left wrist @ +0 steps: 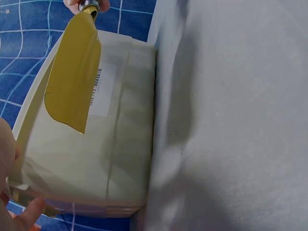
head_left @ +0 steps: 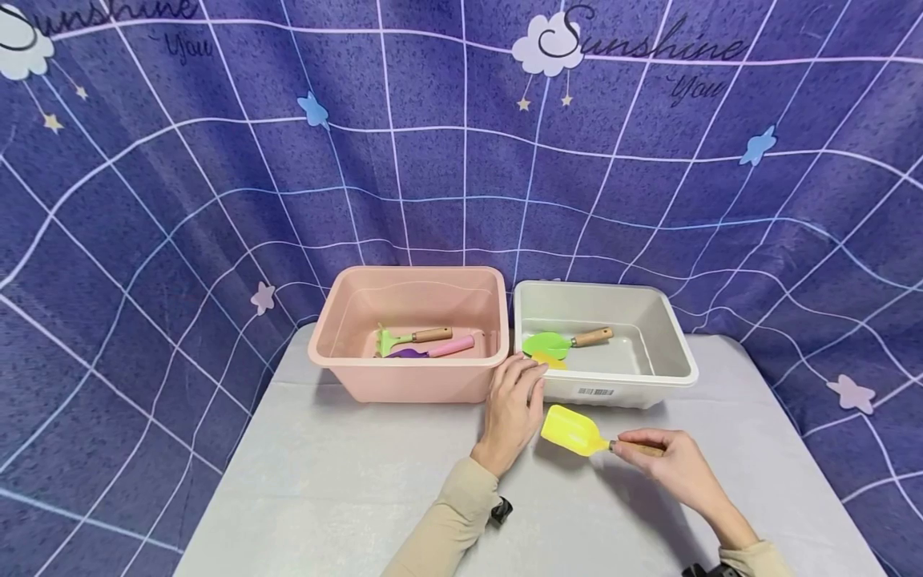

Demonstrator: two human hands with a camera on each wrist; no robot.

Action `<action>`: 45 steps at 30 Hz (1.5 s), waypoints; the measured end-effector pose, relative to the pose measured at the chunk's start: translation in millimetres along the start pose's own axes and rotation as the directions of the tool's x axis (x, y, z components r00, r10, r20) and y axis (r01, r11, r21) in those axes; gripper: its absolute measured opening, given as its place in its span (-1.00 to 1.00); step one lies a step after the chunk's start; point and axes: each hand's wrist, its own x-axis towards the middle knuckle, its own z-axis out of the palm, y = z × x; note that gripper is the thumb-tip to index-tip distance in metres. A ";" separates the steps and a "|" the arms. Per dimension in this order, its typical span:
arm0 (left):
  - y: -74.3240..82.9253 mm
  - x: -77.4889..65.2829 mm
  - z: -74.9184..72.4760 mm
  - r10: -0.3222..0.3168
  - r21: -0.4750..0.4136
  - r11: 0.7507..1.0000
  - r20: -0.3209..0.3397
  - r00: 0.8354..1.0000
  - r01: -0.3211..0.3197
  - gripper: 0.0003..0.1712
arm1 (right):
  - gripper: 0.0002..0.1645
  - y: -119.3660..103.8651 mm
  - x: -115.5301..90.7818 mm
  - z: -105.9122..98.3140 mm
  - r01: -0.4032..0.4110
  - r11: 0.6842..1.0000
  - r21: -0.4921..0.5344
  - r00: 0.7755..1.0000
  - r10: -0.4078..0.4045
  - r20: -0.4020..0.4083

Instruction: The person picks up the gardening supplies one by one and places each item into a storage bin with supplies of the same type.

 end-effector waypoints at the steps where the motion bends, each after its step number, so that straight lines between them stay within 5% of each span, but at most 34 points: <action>1: 0.1 -0.1 0.0 -0.001 0.000 1.000 0.002 1.000 0.001 -0.74 | -0.61 -0.3 -0.1 -0.5 0.000 1.000 0.002 1.000 0.000 0.001; 45: -1.0 0.8 1.2 0.014 0.016 1.000 -0.008 1.000 -0.014 -0.74 | -0.62 -14.7 -4.0 -25.5 -0.004 0.999 0.033 0.999 0.003 0.046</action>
